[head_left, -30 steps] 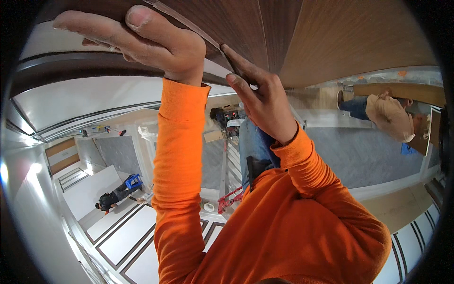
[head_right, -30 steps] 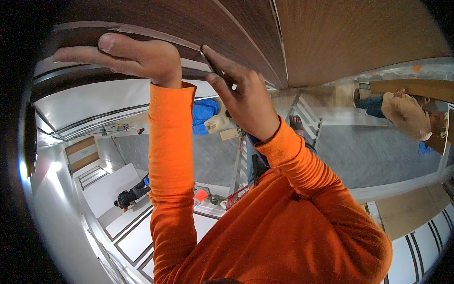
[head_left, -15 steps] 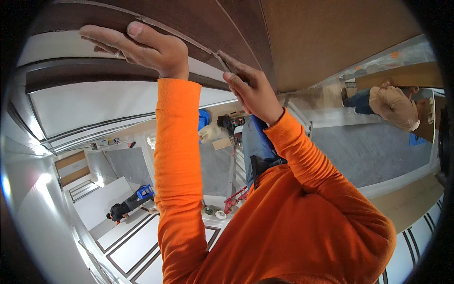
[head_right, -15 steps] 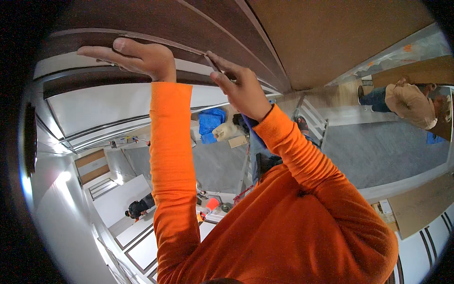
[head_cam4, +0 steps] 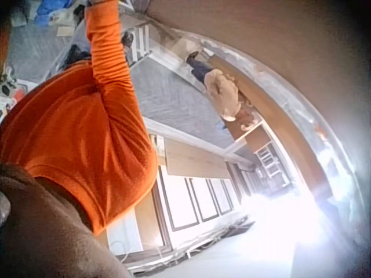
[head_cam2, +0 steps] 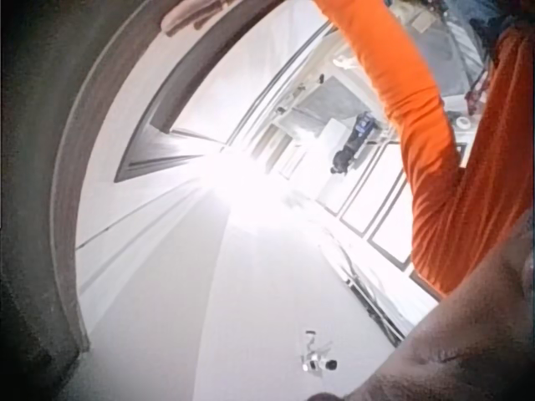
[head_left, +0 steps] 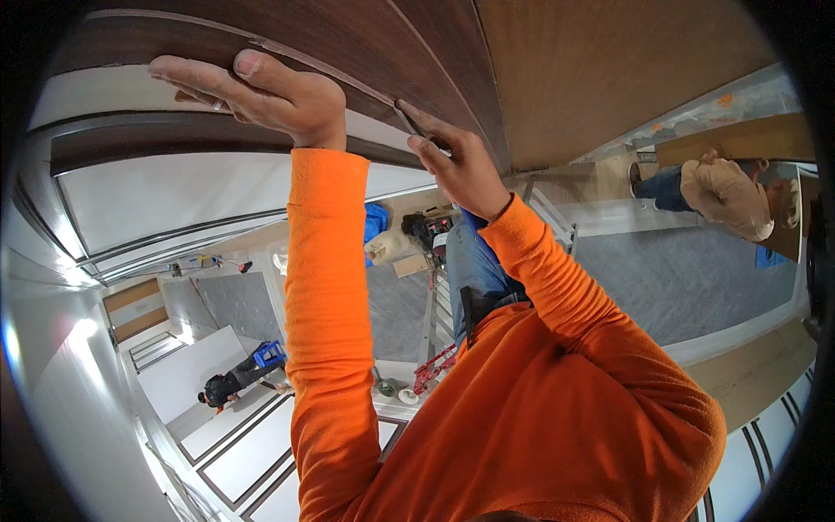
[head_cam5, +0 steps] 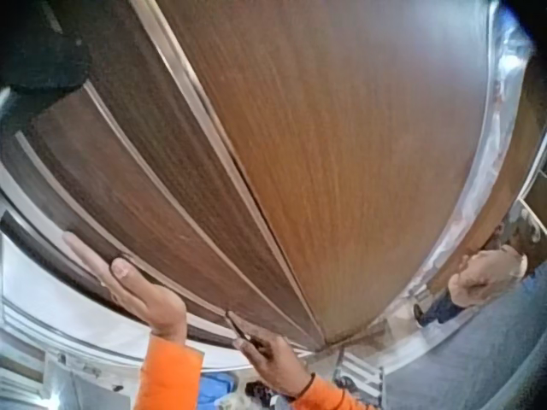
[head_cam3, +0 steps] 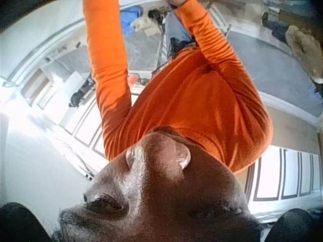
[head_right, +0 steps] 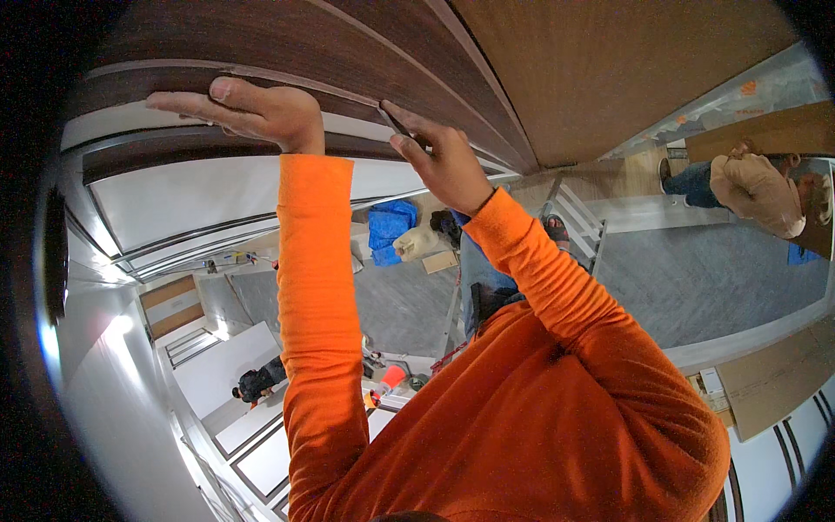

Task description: The person uses a utility knife to trim excess edge banding from a wooden panel, moving the blade along the length of the edge and then removing small fragments by hand.

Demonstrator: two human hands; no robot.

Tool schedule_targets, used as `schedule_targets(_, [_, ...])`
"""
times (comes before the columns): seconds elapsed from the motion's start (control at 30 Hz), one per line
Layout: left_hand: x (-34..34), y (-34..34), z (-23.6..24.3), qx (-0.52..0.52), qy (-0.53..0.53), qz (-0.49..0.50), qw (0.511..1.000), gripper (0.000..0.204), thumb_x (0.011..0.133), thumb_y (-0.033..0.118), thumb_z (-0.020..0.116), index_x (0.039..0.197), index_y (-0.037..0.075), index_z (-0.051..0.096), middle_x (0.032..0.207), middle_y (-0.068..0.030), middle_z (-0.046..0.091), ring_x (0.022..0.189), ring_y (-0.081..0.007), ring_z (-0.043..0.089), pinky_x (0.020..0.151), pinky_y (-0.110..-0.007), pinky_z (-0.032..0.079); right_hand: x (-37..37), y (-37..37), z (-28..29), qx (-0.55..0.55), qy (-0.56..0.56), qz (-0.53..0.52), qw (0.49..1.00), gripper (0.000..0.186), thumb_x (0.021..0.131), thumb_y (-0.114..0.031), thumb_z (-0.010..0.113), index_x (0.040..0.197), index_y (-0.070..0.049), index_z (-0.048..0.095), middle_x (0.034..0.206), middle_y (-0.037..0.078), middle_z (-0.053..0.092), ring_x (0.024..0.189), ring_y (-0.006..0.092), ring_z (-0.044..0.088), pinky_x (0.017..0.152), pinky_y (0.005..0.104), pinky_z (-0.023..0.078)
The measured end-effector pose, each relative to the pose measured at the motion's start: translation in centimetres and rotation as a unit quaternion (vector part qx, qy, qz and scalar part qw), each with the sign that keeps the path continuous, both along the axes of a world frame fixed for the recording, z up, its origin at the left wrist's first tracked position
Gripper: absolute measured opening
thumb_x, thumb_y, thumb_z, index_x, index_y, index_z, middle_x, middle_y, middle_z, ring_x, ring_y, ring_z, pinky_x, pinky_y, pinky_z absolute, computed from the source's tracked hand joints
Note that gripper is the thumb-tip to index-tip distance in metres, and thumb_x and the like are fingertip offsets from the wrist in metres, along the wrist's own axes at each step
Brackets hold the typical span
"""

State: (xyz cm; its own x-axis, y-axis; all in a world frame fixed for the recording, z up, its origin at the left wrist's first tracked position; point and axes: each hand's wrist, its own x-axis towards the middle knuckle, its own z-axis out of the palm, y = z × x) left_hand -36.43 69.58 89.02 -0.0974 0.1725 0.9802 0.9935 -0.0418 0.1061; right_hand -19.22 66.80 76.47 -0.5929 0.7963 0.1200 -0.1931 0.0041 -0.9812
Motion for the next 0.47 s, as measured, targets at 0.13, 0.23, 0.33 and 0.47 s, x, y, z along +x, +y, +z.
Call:
schedule_targets(0.13, [0.3, 0.0, 0.0, 0.003, -0.002, 0.001, 1.000, 0.069, 0.110, 0.038, 0.021, 0.160, -0.006, 0.007, 0.168, -0.0265, 0.010, 0.158, -0.0342, 0.007, 0.129, -0.047, 0.001, 0.1, 0.0, 0.0, 0.011, -0.017, -0.001, 1.000, 0.047, 0.102, -0.021, 0.063, 0.148, -0.016, 0.056, 0.111, 0.009, 0.067, 0.076, 0.0113, 0.059, 0.072, 0.0298, 0.050])
schedule_targets(0.23, [0.2, -0.2, 0.1, 0.006, 0.005, 0.007, 1.000, 0.068, 0.110, 0.038, 0.020, 0.160, -0.007, 0.007, 0.168, -0.0265, 0.010, 0.158, -0.0345, 0.007, 0.129, -0.047, 0.001, 0.0, -0.3, 0.2, -0.006, -0.024, 0.000, 1.000, 0.047, 0.102, -0.022, 0.064, 0.148, -0.017, 0.057, 0.120, 0.014, 0.074, 0.074, 0.0126, 0.065, 0.073, 0.0315, 0.055])
schedule_targets(0.33, [0.5, -0.2, 0.0, 0.004, 0.002, -0.007, 1.000, 0.068, 0.110, 0.038, 0.021, 0.160, -0.007, 0.007, 0.168, -0.0264, 0.009, 0.158, -0.0352, 0.008, 0.129, -0.047, 0.002, 0.0, -0.7, 1.2, -0.068, -0.041, 0.011, 0.997, 0.048, 0.102, -0.024, 0.064, 0.148, -0.017, 0.056, 0.108, 0.014, 0.076, 0.065, 0.0101, 0.057, 0.064, 0.0283, 0.052])
schedule_targets(0.47, [0.8, 0.0, 0.4, 0.008, -0.003, -0.025, 1.000, 0.068, 0.110, 0.037, 0.021, 0.160, -0.007, 0.007, 0.168, -0.0261, 0.009, 0.158, -0.0360, 0.007, 0.129, -0.047, 0.002, 0.9, 0.0, 1.5, -0.199, 0.043, 0.087, 0.975, 0.051, 0.105, -0.025, 0.062, 0.153, -0.013, 0.050, 0.073, 0.002, 0.061, 0.052, 0.0060, 0.043, 0.049, 0.0209, 0.043])
